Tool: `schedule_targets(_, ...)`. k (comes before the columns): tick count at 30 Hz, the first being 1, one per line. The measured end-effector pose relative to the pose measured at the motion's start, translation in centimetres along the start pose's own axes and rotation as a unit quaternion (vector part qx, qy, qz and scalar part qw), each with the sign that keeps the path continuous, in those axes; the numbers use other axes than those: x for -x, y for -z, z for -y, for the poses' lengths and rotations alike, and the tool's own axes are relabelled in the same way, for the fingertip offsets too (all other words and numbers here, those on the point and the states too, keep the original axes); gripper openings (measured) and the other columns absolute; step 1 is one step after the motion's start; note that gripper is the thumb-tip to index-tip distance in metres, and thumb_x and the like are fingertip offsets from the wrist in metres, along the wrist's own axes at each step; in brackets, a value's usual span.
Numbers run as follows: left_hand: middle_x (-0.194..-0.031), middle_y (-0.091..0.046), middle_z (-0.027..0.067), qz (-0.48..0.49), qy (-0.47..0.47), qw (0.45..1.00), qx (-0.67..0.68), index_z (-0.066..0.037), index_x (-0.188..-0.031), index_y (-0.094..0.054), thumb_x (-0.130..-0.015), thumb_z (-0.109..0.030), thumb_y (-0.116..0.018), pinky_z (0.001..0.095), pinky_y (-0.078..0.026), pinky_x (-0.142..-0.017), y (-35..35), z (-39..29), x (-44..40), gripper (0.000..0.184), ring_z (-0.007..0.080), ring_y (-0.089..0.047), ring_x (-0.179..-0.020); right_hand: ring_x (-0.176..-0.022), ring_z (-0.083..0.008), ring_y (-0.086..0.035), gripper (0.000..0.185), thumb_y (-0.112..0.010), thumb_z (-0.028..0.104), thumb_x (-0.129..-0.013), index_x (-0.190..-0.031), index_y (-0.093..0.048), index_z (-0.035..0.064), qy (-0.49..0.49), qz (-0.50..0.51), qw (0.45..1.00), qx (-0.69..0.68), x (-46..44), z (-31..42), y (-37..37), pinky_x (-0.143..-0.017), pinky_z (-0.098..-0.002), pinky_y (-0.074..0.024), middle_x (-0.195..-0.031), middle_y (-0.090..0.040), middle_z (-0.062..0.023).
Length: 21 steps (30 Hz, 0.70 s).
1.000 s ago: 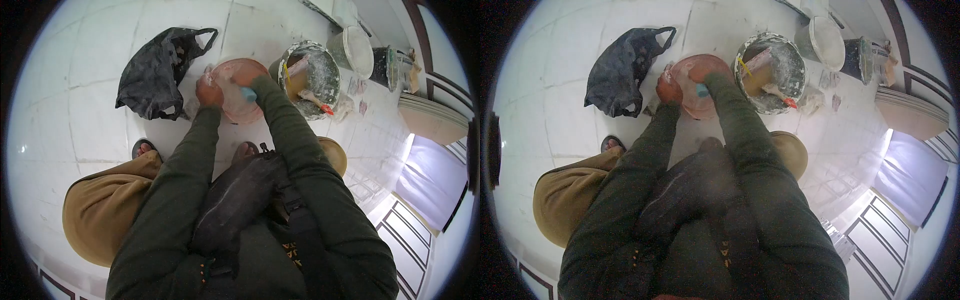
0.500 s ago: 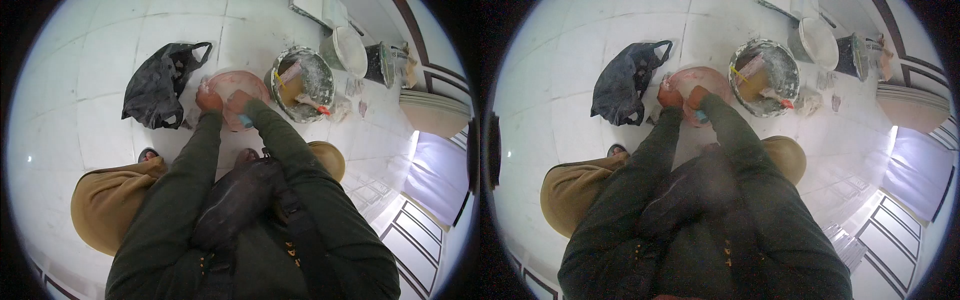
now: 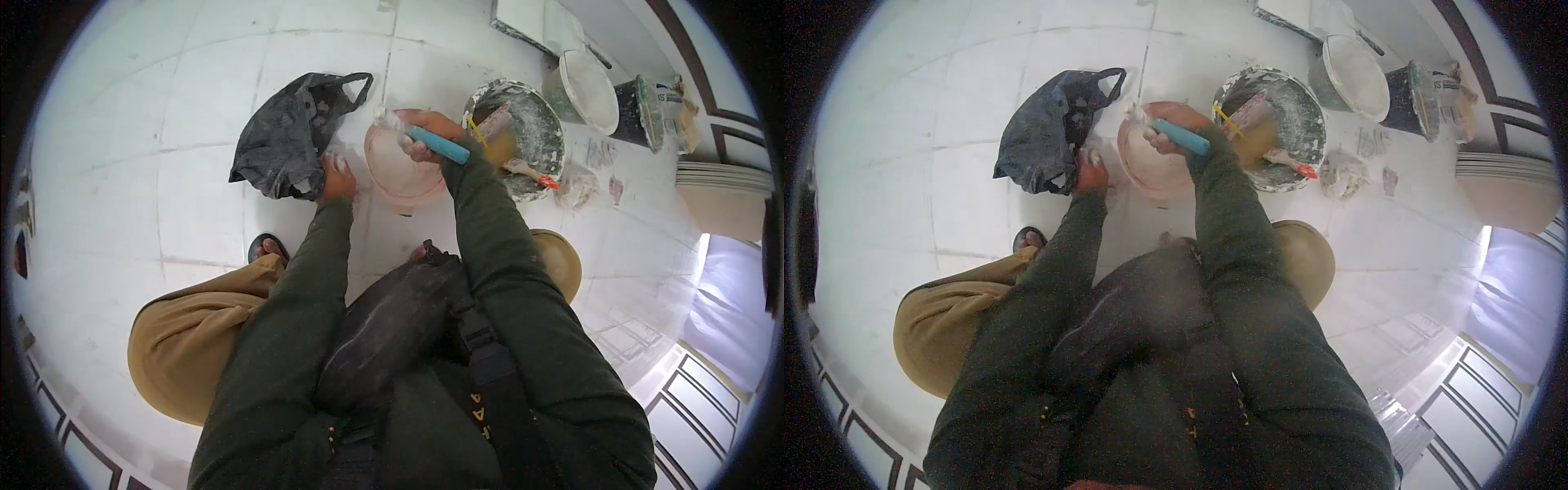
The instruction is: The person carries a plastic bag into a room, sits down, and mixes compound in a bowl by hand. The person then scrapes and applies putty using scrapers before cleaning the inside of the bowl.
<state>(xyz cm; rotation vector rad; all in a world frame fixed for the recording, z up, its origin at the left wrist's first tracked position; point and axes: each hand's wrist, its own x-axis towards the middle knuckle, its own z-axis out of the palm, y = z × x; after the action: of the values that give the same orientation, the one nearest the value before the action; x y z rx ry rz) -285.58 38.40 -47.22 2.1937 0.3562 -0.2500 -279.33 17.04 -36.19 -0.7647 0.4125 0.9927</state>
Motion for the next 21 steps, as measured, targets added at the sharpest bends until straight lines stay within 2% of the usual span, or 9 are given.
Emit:
schedule_targets(2,-0.13,-0.035,0.0174,0.041,-0.072,0.962,-0.261,-0.006,-0.126,-0.034,-0.079,-0.033,-0.053,0.0456,-0.034,-0.09,1.7,1.6,2.3,0.057,0.0329,-0.033,-0.119,-0.044,-0.0096,-0.043,0.021,-0.045,0.028,-0.089,-0.091,-0.043,0.0072,0.007,0.041,0.999,-0.011,-0.7,0.4,-0.3,-0.036,-0.02,-0.0339,-0.067,-0.048,-0.0064)
schedule_targets(4,-0.137,-0.028,0.0145,0.075,-0.076,0.908,-0.404,-0.007,-0.131,-0.029,-0.078,-0.039,-0.055,0.0475,-0.031,-0.093,2.8,1.5,4.0,0.067,0.0305,-0.026,-0.126,-0.047,-0.0096,-0.044,0.025,-0.045,0.03,-0.09,-0.094,-0.04,0.0056,0.01,0.066,0.998,-0.018,-1.8,0.5,-0.6,-0.037,-0.02,-0.0346,-0.071,-0.049,-0.0081)
schedule_targets(7,-0.137,-0.029,0.0126,0.152,0.014,0.906,-0.395,-0.008,-0.132,-0.027,-0.075,-0.045,-0.058,0.0475,-0.033,-0.092,3.7,0.0,4.5,0.075,0.029,-0.026,-0.126,-0.051,-0.0106,-0.044,0.032,-0.043,0.035,-0.09,-0.098,-0.037,0.004,0.001,0.049,0.999,-0.008,-3.3,0.4,-2.4,-0.039,-0.0213,-0.0359,-0.077,-0.048,-0.0097)
schedule_targets(9,-0.136,-0.029,0.0124,0.151,0.049,0.903,-0.398,-0.008,-0.132,-0.026,-0.074,-0.046,-0.059,0.0476,-0.034,-0.091,3.1,0.2,4.4,0.077,0.0295,-0.025,-0.126,-0.054,-0.0114,-0.044,0.034,-0.04,0.037,-0.091,-0.1,-0.035,0.0039,-0.014,-0.005,1.0,0.018,-3.9,0.1,-3.8,-0.041,-0.0223,-0.0368,-0.079,-0.048,-0.0096)
schedule_targets(12,-0.135,-0.028,0.0126,0.139,0.081,0.916,-0.369,-0.007,-0.131,-0.027,-0.071,-0.048,-0.061,0.0475,-0.037,-0.088,2.9,0.3,4.4,0.081,0.0306,-0.025,-0.125,-0.054,-0.0102,-0.045,0.034,-0.049,0.036,-0.087,-0.093,-0.041,0.0039,-0.026,0.028,0.999,-0.006,-5.5,-0.7,-3.0,-0.042,-0.0215,-0.0377,-0.082,-0.05,-0.0082)
schedule_targets(16,-0.132,-0.029,0.0168,0.133,0.099,0.93,-0.328,0.0,-0.126,-0.031,-0.068,-0.053,-0.062,0.0483,-0.038,-0.087,0.6,3.2,3.9,0.084,0.0322,-0.025,-0.124,-0.057,-0.0114,-0.045,0.035,-0.047,0.034,-0.089,-0.103,-0.04,0.0036,-0.012,0.019,1.0,0.015,-6.5,-1.6,-2.0,-0.043,-0.0221,-0.038,-0.083,-0.05,-0.0092)
schedule_targets(18,-0.128,-0.033,0.0185,0.153,0.067,0.907,-0.387,0.003,-0.122,-0.034,-0.067,-0.054,-0.062,0.0472,-0.039,-0.086,0.5,3.1,3.7,0.084,0.0321,-0.029,-0.122,-0.057,-0.0115,-0.045,0.034,-0.047,0.033,-0.089,-0.104,-0.04,0.0034,-0.014,0.046,0.999,-0.007,-7.0,-2.0,-1.4,-0.044,-0.0221,-0.0381,-0.084,-0.051,-0.0096)
schedule_targets(20,-0.122,-0.041,0.0198,0.189,-0.003,0.834,-0.518,0.006,-0.117,-0.038,-0.066,-0.055,-0.062,0.0444,-0.041,-0.085,2.0,0.7,4.2,0.082,0.0311,-0.037,-0.117,-0.057,-0.0115,-0.046,0.033,-0.046,0.032,-0.089,-0.104,-0.04,0.0033,-0.012,0.069,0.997,-0.024,-7.3,-2.5,-0.8,-0.044,-0.0222,-0.0384,-0.084,-0.051,-0.0102)
schedule_targets(21,-0.118,-0.044,0.0192,0.188,-0.051,0.876,-0.441,0.004,-0.115,-0.04,-0.066,-0.051,-0.064,0.0427,-0.041,-0.084,1.2,3.2,2.7,0.077,0.0303,-0.041,-0.112,-0.057,-0.0114,-0.046,0.032,-0.047,0.031,-0.089,-0.103,-0.04,0.0035,-0.006,0.08,0.996,-0.029,-7.5,-2.4,-0.4,-0.044,-0.0223,-0.0386,-0.085,-0.052,-0.0104)
